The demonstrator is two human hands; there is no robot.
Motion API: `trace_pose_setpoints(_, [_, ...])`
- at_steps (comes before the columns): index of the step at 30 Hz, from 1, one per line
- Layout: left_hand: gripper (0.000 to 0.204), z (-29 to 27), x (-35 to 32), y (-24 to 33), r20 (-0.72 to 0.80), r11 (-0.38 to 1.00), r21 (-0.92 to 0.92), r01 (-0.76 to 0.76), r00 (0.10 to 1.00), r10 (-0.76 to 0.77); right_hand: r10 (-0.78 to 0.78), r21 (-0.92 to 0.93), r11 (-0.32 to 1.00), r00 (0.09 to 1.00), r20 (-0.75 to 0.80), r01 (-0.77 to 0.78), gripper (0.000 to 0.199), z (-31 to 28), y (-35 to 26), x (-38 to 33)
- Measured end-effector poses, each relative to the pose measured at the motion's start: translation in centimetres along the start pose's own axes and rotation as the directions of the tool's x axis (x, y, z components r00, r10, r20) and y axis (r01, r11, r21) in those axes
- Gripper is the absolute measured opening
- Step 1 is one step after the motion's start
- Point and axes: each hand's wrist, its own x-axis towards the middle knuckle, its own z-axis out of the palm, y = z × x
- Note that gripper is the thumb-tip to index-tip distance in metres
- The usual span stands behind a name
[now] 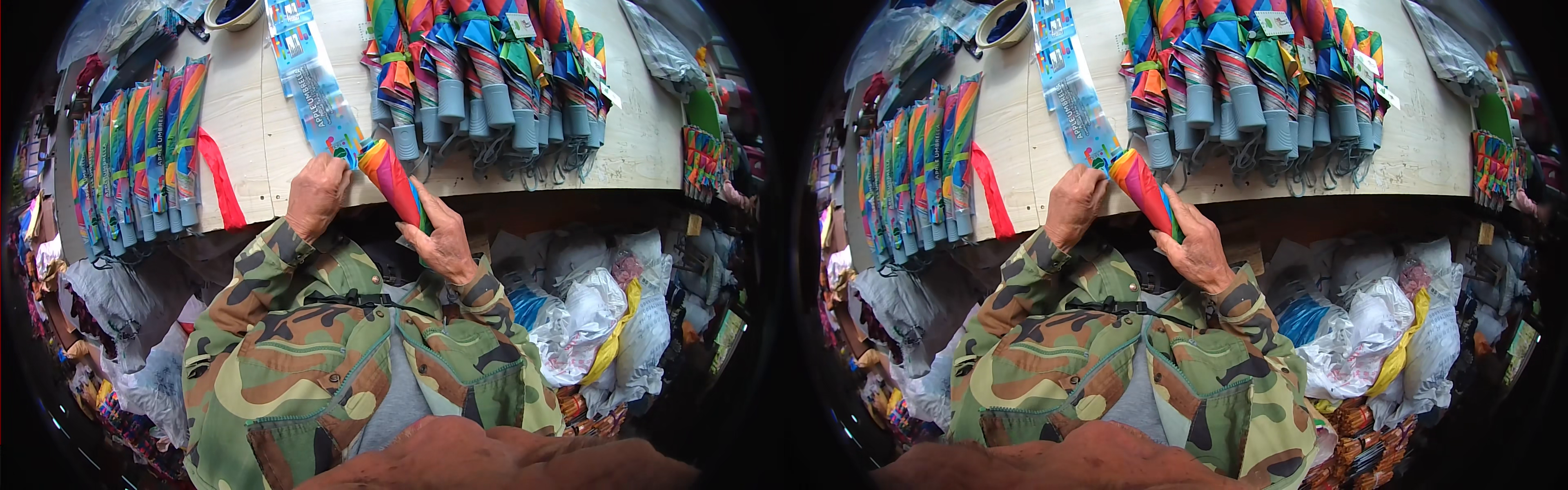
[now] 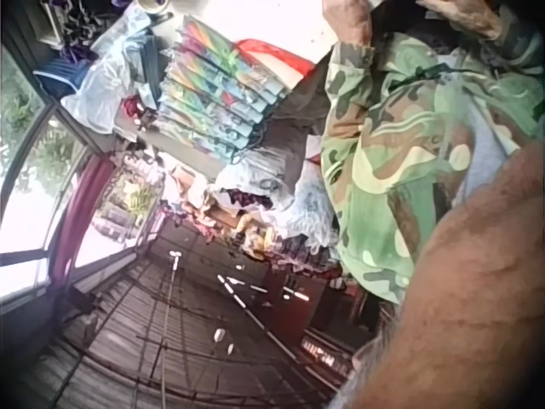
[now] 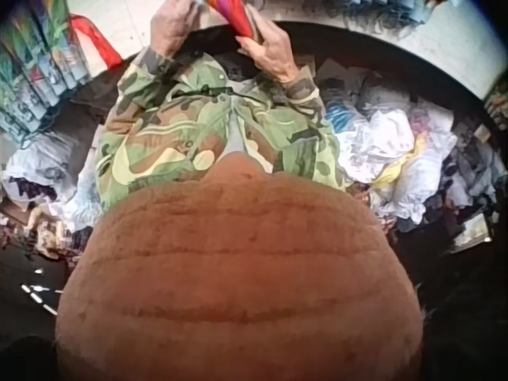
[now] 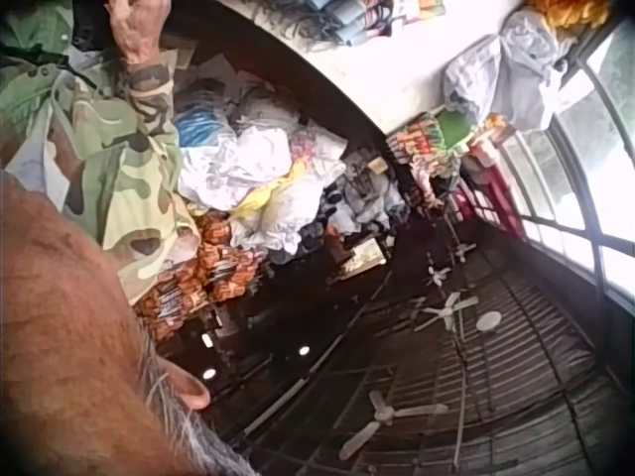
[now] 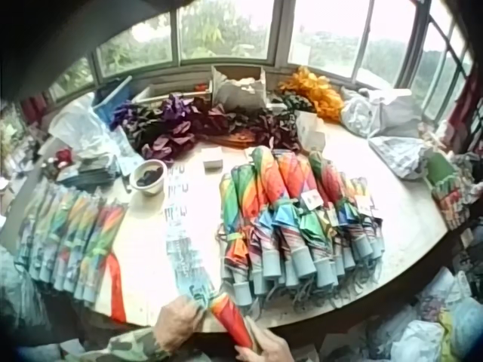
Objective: Packaging colorful folded umbrellas into clear plastic sleeves.
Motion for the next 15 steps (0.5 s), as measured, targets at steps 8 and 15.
trace_pose_setpoints(8, [0.011, 0.9, 0.1, -1.5, 0.017, 0.992, -0.122, 0.029, 0.999, -0.027, -0.152, -0.326, 0.936, 0.988, -0.023, 0.137, 0.088, 0.1, 0.7, -0.5])
trace_pose_setpoints(15, [0.017, -2.1, 1.4, -2.2, 0.497, 0.597, -0.566, 0.568, 0.813, -0.303, -0.101, -0.350, 0.934, 0.993, -0.054, 0.076, 0.084, -0.1, 1.3, -1.4])
